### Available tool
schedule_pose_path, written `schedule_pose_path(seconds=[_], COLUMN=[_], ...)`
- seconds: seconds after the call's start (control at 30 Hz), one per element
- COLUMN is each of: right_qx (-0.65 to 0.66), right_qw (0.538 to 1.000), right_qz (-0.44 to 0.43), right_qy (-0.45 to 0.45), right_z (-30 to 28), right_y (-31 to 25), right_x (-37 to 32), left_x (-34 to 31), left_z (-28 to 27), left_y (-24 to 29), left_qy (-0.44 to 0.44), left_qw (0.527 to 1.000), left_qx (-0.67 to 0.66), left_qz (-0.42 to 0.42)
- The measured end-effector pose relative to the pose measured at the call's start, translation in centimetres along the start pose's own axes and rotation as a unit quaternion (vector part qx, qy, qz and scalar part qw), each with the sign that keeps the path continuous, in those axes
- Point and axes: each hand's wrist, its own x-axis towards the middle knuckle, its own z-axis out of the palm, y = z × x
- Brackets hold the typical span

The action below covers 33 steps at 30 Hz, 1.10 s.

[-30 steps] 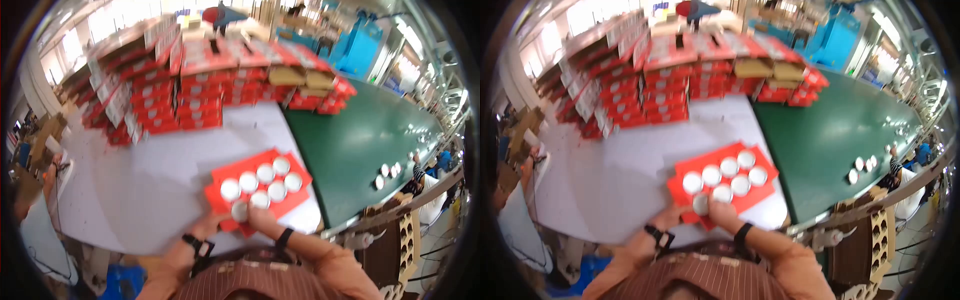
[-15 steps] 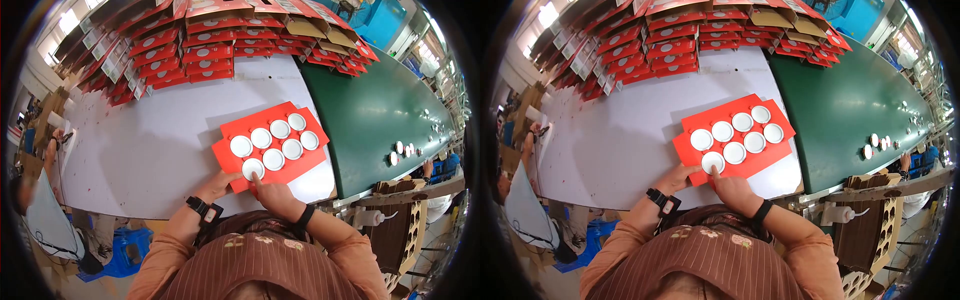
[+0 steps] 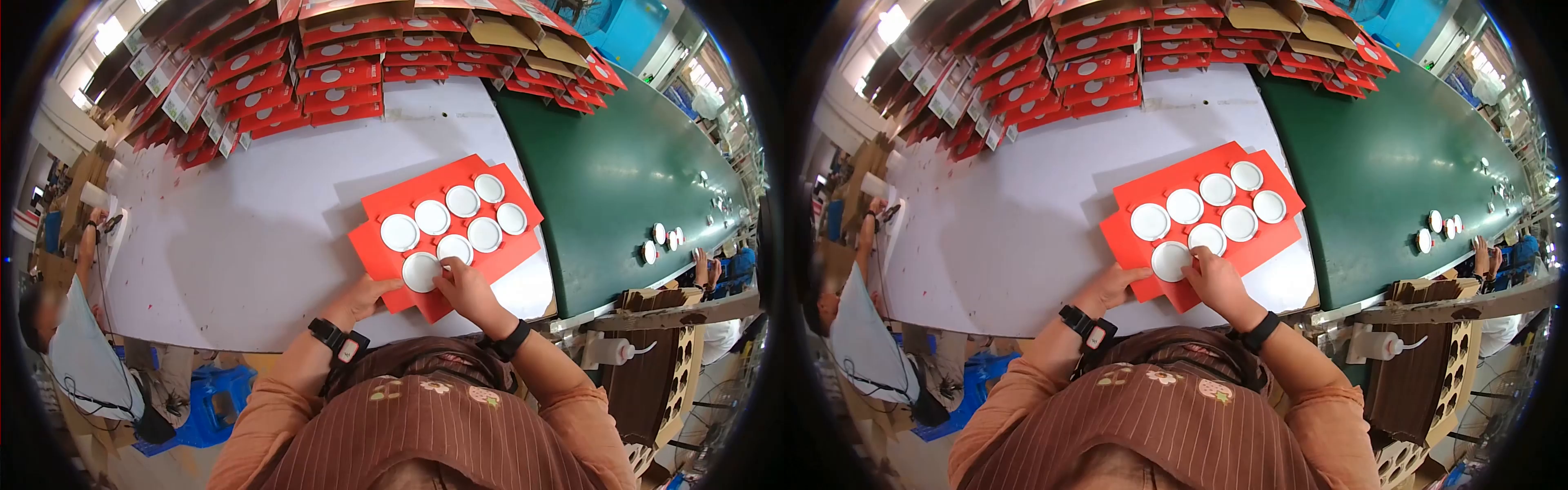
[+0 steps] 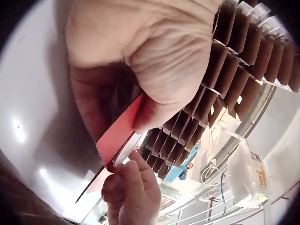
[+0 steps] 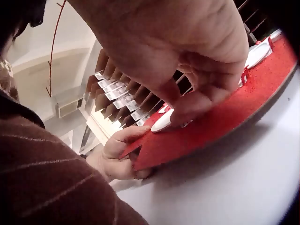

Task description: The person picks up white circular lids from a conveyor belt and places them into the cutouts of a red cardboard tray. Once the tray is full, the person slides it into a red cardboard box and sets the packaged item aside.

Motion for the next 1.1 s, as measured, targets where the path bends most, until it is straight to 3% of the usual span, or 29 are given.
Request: schedule_pose_path(seconds=[0.03, 0.1, 0.2, 0.77, 0.87, 0.93, 1.1], right_qx=[0.002, 0.144, 0.158, 0.175, 0.110, -0.152, -0.236], right_qw=[1.000, 0.980, 0.968, 0.971, 0.986, 0.984, 0.966], right_qz=[0.002, 0.131, 0.177, 0.108, 0.062, -0.083, -0.098], right_qy=[-0.004, -0.049, -0.077, -0.120, -0.106, -0.043, -0.049], right_z=[0.0, -0.4, -0.8, -1.4, -1.2, -1.2, -0.1], right_y=[-0.3, -1.3, -1.2, -0.2, -0.2, -0.9, -1.0], right_x=[0.1, 0.6, 1.4, 2.6, 2.3, 1.6, -0.2], left_x=[0.0, 0.1, 0.2, 0.7, 0.7, 0.6, 0.6], left_z=[0.0, 0.0, -0.5, -0.9, -0.7, -0.6, -0.6], left_y=[-0.1, -0.2, -0.8, -1.1, -0.9, -0.8, -1.0], left_qy=[0.003, -0.007, -0.003, -0.014, -0.013, -0.008, -0.018], left_qw=[1.000, 1.000, 0.999, 0.999, 0.999, 0.999, 0.999], left_qx=[-0.002, 0.014, 0.031, 0.028, 0.033, 0.036, -0.032], left_qz=[-0.003, 0.022, 0.038, 0.029, 0.028, 0.027, -0.007])
